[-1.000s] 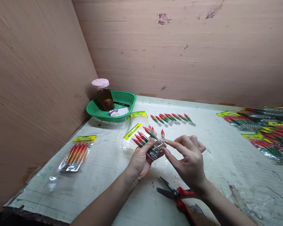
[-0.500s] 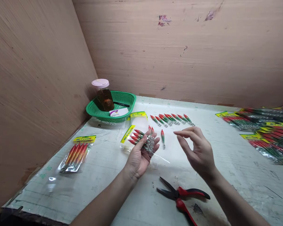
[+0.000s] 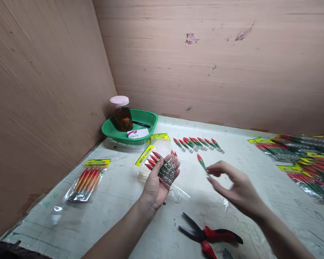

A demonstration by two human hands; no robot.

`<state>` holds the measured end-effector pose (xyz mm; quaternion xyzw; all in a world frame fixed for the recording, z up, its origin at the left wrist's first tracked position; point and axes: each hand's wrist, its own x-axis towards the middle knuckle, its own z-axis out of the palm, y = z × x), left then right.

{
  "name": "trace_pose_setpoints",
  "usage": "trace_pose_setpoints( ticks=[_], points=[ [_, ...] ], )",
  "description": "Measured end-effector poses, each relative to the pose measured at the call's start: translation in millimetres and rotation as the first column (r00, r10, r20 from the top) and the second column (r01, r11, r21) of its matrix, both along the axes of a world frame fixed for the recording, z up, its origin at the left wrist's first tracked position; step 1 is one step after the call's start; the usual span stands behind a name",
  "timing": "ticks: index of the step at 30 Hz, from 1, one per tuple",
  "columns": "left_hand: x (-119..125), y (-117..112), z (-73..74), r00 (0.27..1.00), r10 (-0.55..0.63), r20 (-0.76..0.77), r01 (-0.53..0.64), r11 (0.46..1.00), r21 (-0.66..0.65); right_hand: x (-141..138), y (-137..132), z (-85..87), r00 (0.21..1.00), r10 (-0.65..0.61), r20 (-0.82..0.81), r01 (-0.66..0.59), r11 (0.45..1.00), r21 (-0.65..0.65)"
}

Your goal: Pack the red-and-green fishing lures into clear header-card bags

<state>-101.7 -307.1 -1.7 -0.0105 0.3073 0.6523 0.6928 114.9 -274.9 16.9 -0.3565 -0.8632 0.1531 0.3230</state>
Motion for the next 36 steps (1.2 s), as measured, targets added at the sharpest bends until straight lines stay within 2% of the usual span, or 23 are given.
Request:
trace_pose_setpoints(
  ticks=[3,5,7,10,13,16,20,26,29,31,33,36],
  points=[
    [0.6,-1.1,1.7,1.0,-0.02,0.004,0.02,1.0,-0.005,13.9,-21.0,43.4,0.978,0.185,-0.095,-0.193,0.978,-0.083],
    [1.9,-2.7,2.3,0.999,-0.051,-0.001,0.051,0.999,-0.007,10.0,-31.0,56.4,0.952,0.304,-0.024,-0.305,0.948,-0.097],
    [3.5,-4.6,2.2,0.996,-0.09,-0.019,0.09,0.996,-0.013,-1.5,-36.0,54.4,0.949,0.308,0.069,-0.306,0.951,-0.029],
    [6.0,-7.7,1.2,0.986,-0.156,-0.056,0.156,0.988,0.001,-20.9,-36.1,36.5,0.982,0.167,0.085,-0.181,0.964,0.194],
    [7.4,-10.0,0.2,0.978,-0.197,-0.073,0.201,0.978,0.047,-32.2,-33.8,22.7,0.995,0.071,0.067,-0.09,0.93,0.356],
    [7.2,-11.0,0.4,0.976,-0.201,-0.079,0.206,0.977,0.058,-35.7,-32.0,19.9,0.998,0.034,0.056,-0.055,0.903,0.426],
    [7.9,-11.7,1.3,0.972,-0.218,-0.091,0.223,0.973,0.054,-38.5,-29.4,20.1,0.999,0.033,0.024,-0.04,0.897,0.44],
    [13.8,-13.6,0.6,0.966,-0.238,-0.101,0.243,0.969,0.042,-46.4,-24.4,18.3,1.0,-0.008,-0.027,0.017,0.927,0.376],
    [8.1,-10.9,5.6,0.975,-0.209,-0.076,0.212,0.977,0.036,-41.6,-7.6,16.8,0.982,0.019,-0.189,0.012,0.987,0.161],
    [-1.6,-6.4,10.3,0.987,-0.148,-0.056,0.152,0.987,0.059,-37.2,10.6,9.9,0.964,-0.023,-0.264,0.025,1.0,0.007],
    [-13.6,-0.9,13.5,0.997,-0.071,-0.042,0.075,0.993,0.095,-37.0,29.0,-4.0,0.979,-0.049,-0.196,0.037,0.997,-0.066],
    [-27.0,6.1,13.4,0.999,0.018,-0.039,-0.014,0.993,0.116,-47.8,46.1,-33.4,0.998,0.055,0.004,-0.054,0.991,-0.119]
  ],
)
